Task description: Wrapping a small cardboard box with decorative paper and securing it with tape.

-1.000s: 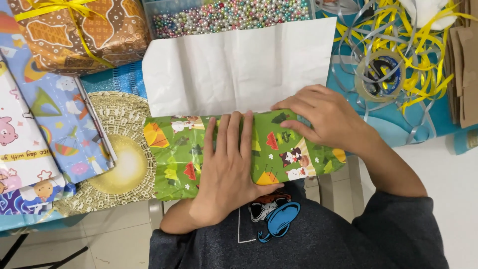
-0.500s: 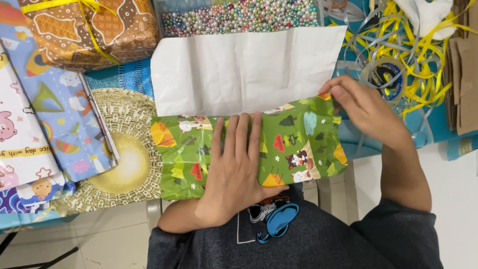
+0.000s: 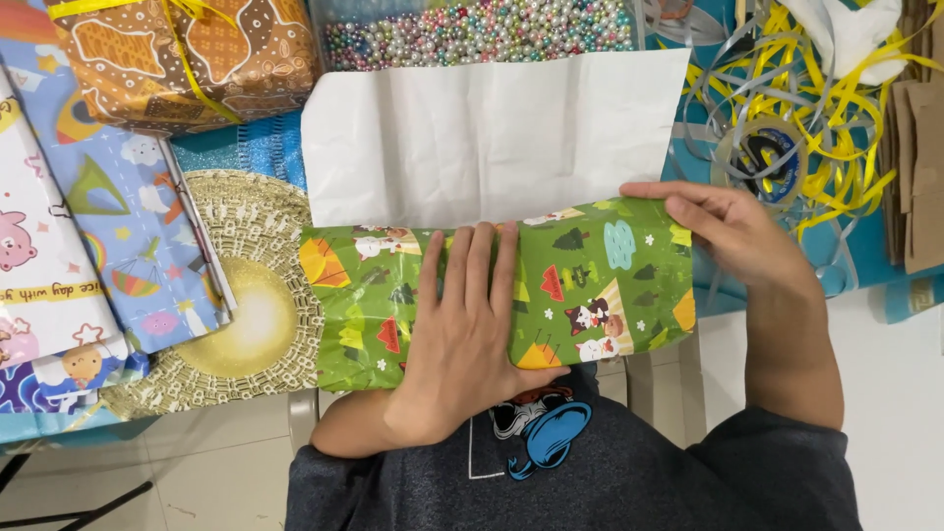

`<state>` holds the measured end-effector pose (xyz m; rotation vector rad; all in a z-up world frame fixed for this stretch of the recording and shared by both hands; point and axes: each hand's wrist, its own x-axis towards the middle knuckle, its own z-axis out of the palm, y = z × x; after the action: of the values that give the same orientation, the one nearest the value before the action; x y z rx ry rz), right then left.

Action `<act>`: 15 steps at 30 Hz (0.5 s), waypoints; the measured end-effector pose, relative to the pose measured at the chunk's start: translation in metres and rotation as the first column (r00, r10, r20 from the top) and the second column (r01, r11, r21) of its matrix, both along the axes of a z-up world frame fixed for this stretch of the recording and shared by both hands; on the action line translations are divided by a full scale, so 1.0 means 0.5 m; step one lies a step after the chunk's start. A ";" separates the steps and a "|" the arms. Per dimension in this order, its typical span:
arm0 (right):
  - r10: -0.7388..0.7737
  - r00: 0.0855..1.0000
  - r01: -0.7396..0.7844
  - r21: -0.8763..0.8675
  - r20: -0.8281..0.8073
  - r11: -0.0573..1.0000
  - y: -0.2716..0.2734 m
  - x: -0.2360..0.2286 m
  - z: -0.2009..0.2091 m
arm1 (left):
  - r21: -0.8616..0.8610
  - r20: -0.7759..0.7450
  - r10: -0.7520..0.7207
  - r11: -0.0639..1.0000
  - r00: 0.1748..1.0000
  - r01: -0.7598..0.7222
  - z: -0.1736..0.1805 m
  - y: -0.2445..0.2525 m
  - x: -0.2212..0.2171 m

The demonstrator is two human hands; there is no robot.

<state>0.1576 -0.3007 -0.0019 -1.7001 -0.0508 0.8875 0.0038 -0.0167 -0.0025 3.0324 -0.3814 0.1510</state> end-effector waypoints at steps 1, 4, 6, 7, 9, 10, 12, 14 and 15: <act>0.086 0.996 -0.083 -0.093 0.030 0.992 -0.002 0.000 0.009 | 0.015 -0.005 -0.004 1.000 1.000 0.004 -0.001 0.000 0.000; 0.183 0.976 -0.142 -0.296 0.117 0.945 0.004 -0.007 0.021 | 0.028 -0.009 -0.006 1.000 1.000 0.006 -0.002 -0.002 0.002; 0.197 0.964 -0.113 -0.398 0.177 0.911 -0.001 -0.011 0.018 | 0.028 -0.010 -0.005 1.000 1.000 0.005 0.000 -0.001 0.002; 0.164 0.961 -0.071 -0.374 0.224 0.925 -0.008 -0.009 0.013 | 0.033 -0.005 -0.006 0.999 1.000 0.006 0.001 -0.001 0.002; 0.134 0.953 -0.034 -0.346 0.270 0.938 -0.022 -0.003 0.018 | 0.039 0.001 -0.003 0.999 1.000 0.003 0.001 0.000 0.001; 0.239 0.886 -0.031 -0.466 0.396 0.884 -0.027 0.000 0.028 | 0.047 -0.003 -0.003 0.999 1.000 0.003 -0.001 -0.001 0.000; 0.355 0.791 -0.005 -0.574 0.498 0.819 -0.027 0.004 0.045 | 0.055 -0.004 -0.001 0.998 1.000 0.001 -0.004 -0.002 0.000; 0.395 0.565 0.068 -0.518 0.725 0.853 -0.016 0.005 0.059 | 0.039 -0.012 -0.004 0.999 1.000 0.005 -0.006 -0.004 0.000; 0.393 0.563 0.069 -0.516 0.726 0.854 0.012 0.011 0.066 | 0.041 -0.011 -0.004 0.999 1.000 0.005 -0.005 -0.004 0.001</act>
<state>0.1629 -0.2945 0.0313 -2.5261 -0.6905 0.1342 0.0040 -0.0188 -0.0053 3.0716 -0.3957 0.1283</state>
